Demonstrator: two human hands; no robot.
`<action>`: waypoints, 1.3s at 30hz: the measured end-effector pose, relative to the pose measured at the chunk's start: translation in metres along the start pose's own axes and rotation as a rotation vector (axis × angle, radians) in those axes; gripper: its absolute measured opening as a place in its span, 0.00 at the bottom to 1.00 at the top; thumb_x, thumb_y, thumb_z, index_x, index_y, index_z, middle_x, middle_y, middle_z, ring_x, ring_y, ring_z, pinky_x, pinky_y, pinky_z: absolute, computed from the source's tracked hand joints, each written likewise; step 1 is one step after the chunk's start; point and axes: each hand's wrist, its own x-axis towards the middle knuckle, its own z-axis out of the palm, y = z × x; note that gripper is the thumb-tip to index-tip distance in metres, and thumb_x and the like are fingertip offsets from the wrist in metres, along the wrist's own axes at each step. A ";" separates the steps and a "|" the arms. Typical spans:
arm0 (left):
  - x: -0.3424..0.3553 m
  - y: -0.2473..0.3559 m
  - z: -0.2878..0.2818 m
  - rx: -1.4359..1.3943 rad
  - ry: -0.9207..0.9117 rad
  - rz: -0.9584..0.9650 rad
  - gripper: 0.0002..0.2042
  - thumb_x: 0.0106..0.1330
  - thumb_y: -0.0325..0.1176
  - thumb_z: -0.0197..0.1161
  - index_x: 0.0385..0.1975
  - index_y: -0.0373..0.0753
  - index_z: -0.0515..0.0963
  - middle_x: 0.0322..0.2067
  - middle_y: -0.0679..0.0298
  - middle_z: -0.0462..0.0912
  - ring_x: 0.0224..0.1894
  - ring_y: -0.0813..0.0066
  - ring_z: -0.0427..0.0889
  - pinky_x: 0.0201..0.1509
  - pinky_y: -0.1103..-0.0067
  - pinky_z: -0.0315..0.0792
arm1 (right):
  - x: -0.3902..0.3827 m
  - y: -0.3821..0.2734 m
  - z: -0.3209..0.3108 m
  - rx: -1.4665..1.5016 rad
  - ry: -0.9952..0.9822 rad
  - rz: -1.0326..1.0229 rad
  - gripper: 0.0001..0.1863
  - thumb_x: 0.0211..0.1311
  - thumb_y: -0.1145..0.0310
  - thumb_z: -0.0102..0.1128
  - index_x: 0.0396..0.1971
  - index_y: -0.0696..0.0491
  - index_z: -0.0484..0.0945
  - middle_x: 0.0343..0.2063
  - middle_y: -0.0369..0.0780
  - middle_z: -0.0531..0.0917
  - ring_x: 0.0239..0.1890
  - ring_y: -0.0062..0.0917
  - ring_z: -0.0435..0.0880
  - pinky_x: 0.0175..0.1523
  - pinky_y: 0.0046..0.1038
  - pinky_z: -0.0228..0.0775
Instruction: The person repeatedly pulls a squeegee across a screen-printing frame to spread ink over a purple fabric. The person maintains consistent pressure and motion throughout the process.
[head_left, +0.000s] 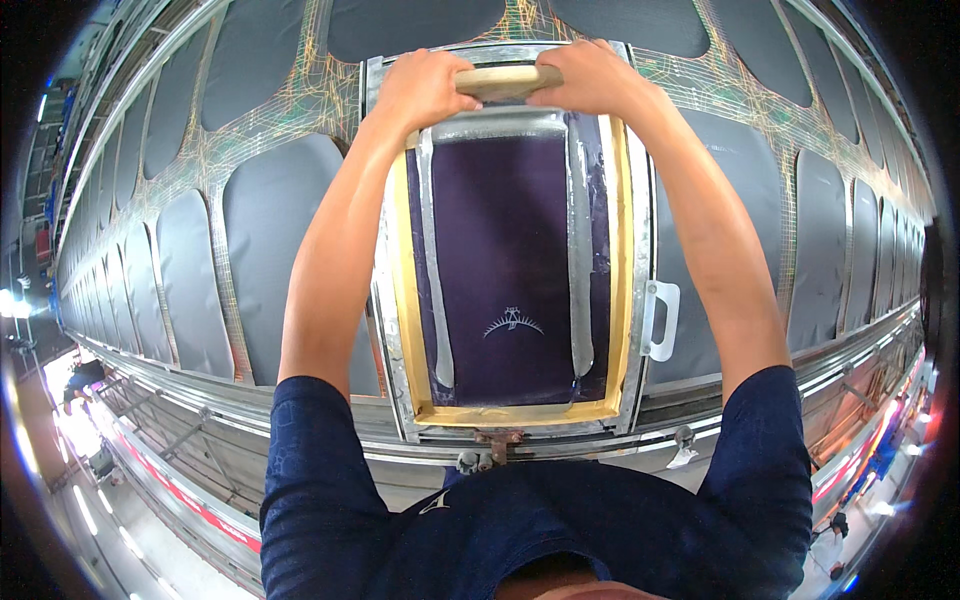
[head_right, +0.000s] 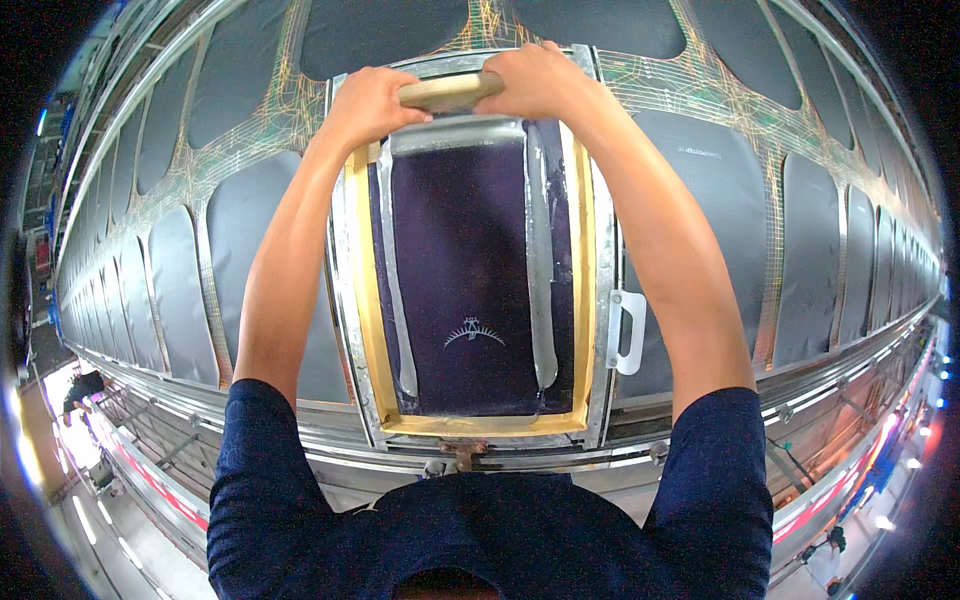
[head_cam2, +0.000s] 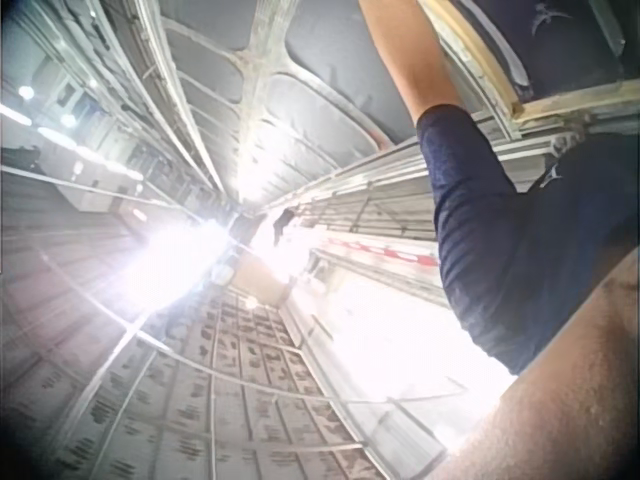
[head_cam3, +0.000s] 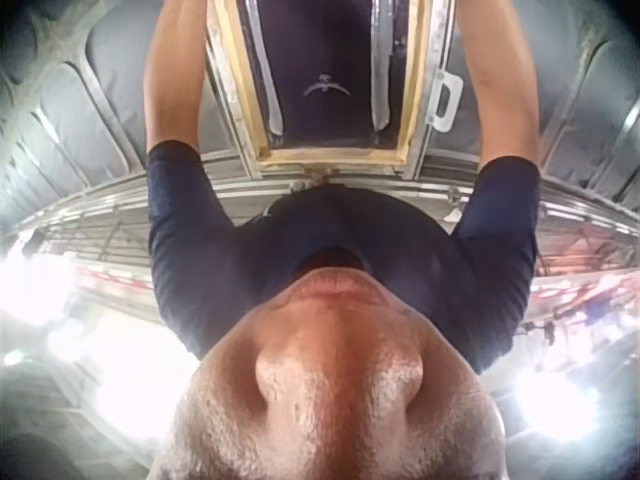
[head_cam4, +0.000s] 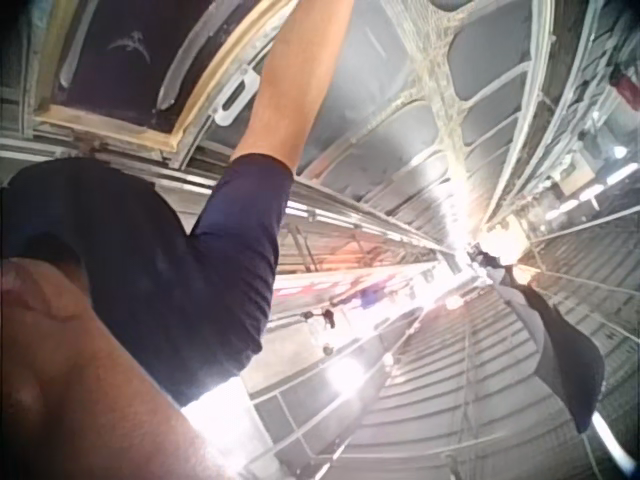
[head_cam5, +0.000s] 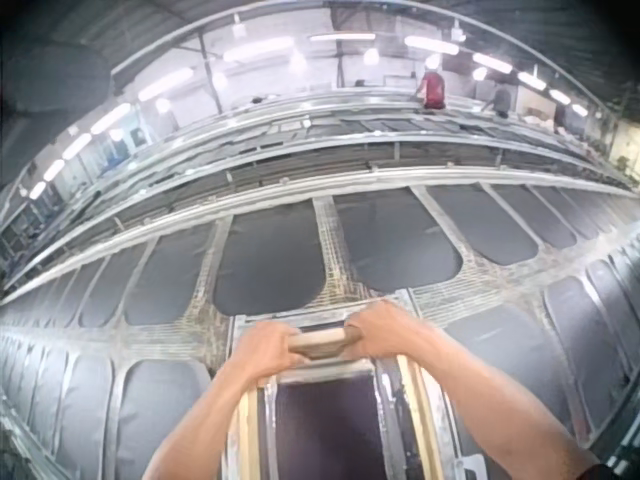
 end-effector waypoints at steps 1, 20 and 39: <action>0.011 -0.001 0.003 0.001 -0.020 -0.010 0.18 0.50 0.49 0.77 0.38 0.50 0.88 0.30 0.56 0.88 0.37 0.51 0.87 0.44 0.63 0.79 | 0.010 0.009 0.012 -0.029 -0.005 0.022 0.24 0.52 0.49 0.74 0.41 0.53 0.85 0.30 0.46 0.87 0.40 0.44 0.85 0.54 0.42 0.74; -0.316 0.146 0.074 -0.126 0.147 0.045 0.08 0.47 0.34 0.78 0.26 0.46 0.86 0.24 0.65 0.85 0.30 0.65 0.85 0.39 0.67 0.73 | -0.277 -0.155 0.125 0.105 -0.002 0.019 0.12 0.47 0.61 0.77 0.28 0.50 0.84 0.25 0.41 0.84 0.36 0.39 0.84 0.52 0.39 0.71; 0.009 -0.004 0.005 -0.052 -0.047 0.020 0.20 0.46 0.49 0.79 0.39 0.49 0.88 0.29 0.55 0.88 0.36 0.52 0.87 0.44 0.62 0.79 | 0.014 0.022 0.021 0.052 -0.019 0.109 0.23 0.46 0.51 0.75 0.37 0.53 0.87 0.30 0.49 0.87 0.37 0.44 0.87 0.45 0.40 0.79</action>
